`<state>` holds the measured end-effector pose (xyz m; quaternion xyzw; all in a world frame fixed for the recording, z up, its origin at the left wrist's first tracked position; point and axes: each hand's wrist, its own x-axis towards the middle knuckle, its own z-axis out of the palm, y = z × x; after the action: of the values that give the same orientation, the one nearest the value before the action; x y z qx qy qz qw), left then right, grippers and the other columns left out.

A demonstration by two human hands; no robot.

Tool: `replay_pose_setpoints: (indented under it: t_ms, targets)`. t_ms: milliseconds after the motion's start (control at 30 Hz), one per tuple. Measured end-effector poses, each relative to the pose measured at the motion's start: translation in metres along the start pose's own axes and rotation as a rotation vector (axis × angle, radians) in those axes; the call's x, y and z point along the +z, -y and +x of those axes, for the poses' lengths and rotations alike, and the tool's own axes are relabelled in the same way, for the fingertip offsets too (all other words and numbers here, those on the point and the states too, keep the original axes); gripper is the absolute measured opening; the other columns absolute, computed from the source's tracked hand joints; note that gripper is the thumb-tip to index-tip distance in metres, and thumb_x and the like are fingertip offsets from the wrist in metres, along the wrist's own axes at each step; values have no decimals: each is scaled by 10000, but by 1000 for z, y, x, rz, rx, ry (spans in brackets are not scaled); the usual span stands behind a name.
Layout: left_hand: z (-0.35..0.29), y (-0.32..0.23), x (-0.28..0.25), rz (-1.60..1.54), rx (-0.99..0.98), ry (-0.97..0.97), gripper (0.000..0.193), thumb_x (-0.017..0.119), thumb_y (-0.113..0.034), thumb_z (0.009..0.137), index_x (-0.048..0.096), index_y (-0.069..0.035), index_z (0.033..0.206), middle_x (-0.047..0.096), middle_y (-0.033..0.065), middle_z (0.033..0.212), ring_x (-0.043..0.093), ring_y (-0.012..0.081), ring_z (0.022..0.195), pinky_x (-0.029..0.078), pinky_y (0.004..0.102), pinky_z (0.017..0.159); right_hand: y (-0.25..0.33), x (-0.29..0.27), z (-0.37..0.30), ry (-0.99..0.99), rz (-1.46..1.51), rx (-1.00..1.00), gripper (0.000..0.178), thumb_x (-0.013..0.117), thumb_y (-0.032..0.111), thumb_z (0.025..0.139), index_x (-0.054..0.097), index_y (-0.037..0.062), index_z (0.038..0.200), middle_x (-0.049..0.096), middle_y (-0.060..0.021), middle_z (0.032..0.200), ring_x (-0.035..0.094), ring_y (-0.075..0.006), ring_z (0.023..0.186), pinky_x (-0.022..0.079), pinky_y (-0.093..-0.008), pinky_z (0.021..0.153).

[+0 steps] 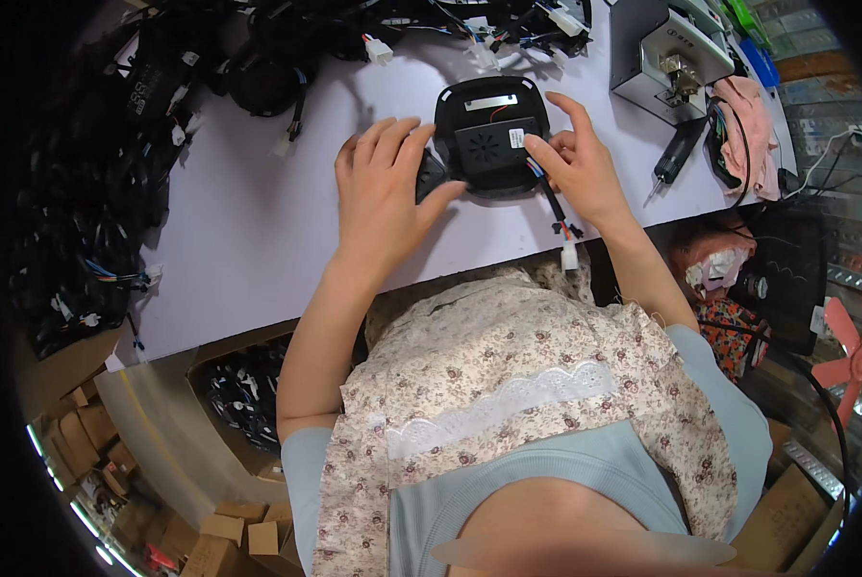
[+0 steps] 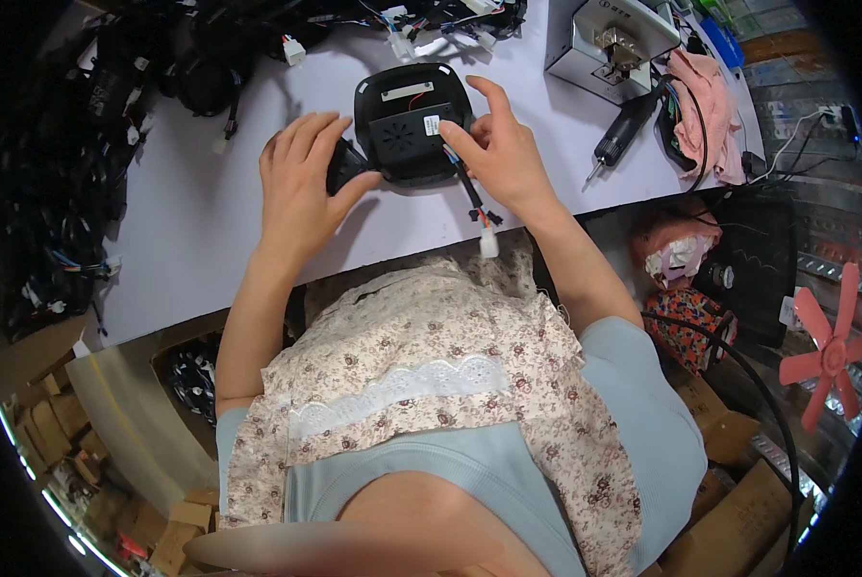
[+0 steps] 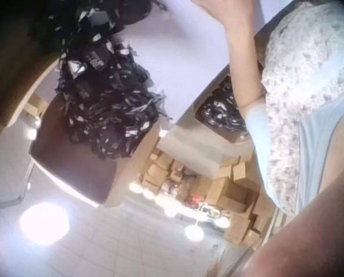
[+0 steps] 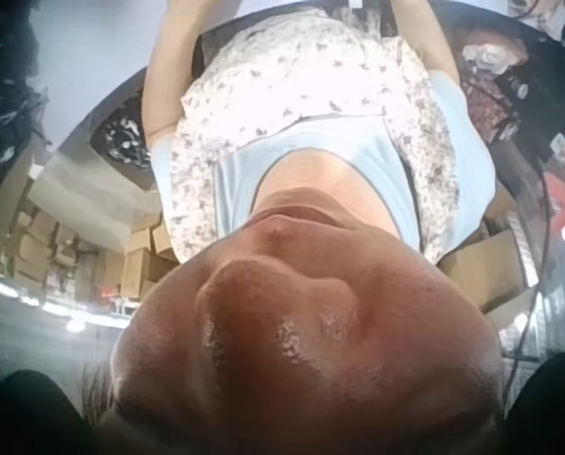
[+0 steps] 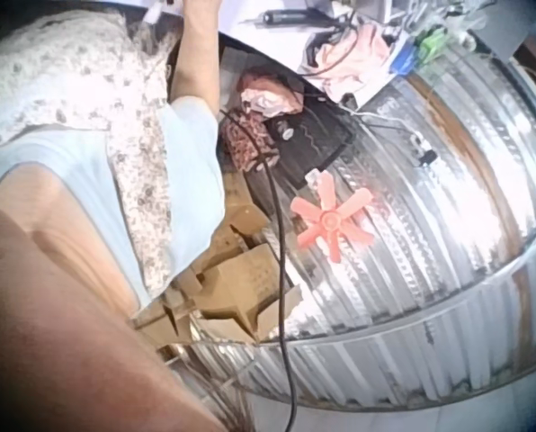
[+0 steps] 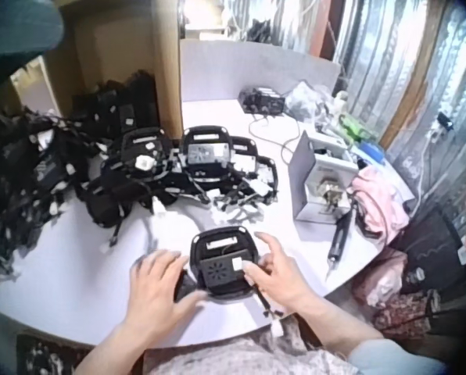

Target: The person assembles an electronic component by hand, joining a housing case and a back plate.

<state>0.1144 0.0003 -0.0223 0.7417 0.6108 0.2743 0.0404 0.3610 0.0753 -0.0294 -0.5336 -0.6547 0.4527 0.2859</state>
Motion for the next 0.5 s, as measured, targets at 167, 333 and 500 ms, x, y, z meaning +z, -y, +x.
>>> replay_pose_setpoints:
  t_ms: [167,333,500]
  targets:
    - [-11,5,-15,100,-44,107,673,831,-321,769,595,-83,1353,568,106,1377,461,322,1333,293,496,1134,-8,-9,-1,-5,31,41,435,589,245,1024,492,75,1412,661,-84,703,661,-156,625,519,-308,598]
    - [16,-16,-5,36,177,55,731,846,-409,740,597,-93,1351,585,84,1331,497,305,1278,312,481,1088,-16,-8,-1,-32,23,-36,343,586,162,996,577,88,1331,679,-101,729,678,-196,647,525,-334,621]
    - [33,-17,19,109,179,152,653,829,-389,768,629,-90,1313,625,87,1217,524,304,1216,328,475,1067,-22,-7,1,-28,-33,-76,361,646,130,925,606,74,1279,705,-108,760,693,-236,677,538,-352,662]
